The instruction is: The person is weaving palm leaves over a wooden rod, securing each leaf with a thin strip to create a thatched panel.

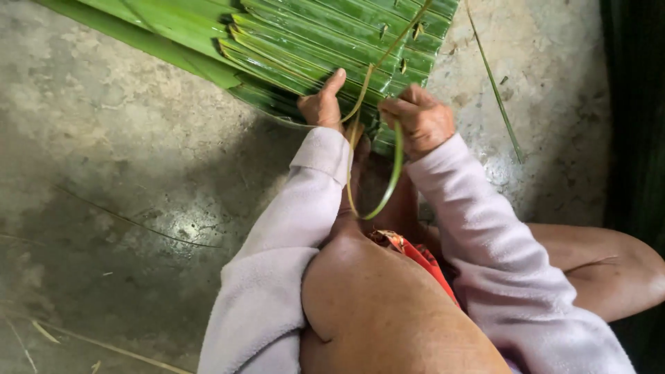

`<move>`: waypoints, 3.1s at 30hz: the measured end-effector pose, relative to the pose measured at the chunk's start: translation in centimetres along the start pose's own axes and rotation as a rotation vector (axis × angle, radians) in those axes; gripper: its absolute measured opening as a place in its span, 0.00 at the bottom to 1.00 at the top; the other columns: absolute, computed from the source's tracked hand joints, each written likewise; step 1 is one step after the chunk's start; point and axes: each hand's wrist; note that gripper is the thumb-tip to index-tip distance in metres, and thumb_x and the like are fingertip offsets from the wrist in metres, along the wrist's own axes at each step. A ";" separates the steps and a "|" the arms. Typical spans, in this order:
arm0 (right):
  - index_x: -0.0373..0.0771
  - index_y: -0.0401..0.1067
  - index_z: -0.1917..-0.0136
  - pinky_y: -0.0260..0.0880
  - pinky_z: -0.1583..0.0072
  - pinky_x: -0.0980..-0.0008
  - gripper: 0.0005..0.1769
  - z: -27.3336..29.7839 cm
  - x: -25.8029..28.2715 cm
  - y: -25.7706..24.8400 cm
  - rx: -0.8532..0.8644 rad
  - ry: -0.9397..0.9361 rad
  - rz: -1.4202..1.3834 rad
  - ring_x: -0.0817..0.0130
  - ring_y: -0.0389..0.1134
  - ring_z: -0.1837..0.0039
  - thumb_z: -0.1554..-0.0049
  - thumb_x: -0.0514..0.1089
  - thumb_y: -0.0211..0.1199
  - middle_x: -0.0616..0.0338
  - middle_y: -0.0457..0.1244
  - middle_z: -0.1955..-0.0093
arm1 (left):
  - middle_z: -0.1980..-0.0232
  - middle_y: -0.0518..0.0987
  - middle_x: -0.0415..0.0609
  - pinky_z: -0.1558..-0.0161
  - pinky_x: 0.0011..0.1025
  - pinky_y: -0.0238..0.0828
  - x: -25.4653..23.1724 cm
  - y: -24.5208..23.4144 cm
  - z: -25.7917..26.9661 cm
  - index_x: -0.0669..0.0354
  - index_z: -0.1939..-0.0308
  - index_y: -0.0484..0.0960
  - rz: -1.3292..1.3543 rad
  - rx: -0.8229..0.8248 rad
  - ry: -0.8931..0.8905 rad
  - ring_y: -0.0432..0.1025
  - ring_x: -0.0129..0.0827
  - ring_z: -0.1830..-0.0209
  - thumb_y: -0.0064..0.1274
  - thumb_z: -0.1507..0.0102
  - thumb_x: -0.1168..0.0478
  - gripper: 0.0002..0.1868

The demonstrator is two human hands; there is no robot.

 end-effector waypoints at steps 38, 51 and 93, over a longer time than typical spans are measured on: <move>0.35 0.82 0.52 0.75 0.56 0.71 0.12 -10.7 -1.0 6.0 -0.066 -0.227 0.186 0.69 0.73 0.58 0.45 0.24 0.67 0.56 0.73 0.55 | 0.58 0.78 0.64 0.59 0.43 0.78 -4.8 0.2 2.9 0.73 0.54 0.68 -0.026 -0.013 -0.344 0.76 0.49 0.62 0.65 0.50 0.61 0.28; 0.42 0.80 0.42 0.72 0.55 0.56 0.15 -11.7 -6.2 7.0 0.052 -0.274 0.811 0.48 0.72 0.55 0.42 0.44 0.66 0.48 0.70 0.47 | 0.74 0.81 0.59 0.76 0.34 0.69 1.1 0.6 -2.2 0.84 0.70 0.82 -0.234 0.051 -0.113 0.68 0.37 0.79 0.69 0.54 0.54 0.28; 0.34 0.74 0.37 0.74 0.38 0.47 0.38 -0.7 0.8 4.9 -0.147 -0.643 0.202 0.42 0.71 0.41 0.38 0.70 0.51 0.43 0.68 0.48 | 0.22 0.59 0.67 0.26 0.53 0.59 0.7 -3.2 -1.5 0.58 0.24 0.59 0.050 0.702 -0.194 0.59 0.57 0.24 0.39 0.36 0.34 0.44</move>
Point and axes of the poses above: each hand's wrist, its own z-axis away from the middle knuckle, its own y-axis out of the palm, x = y × z
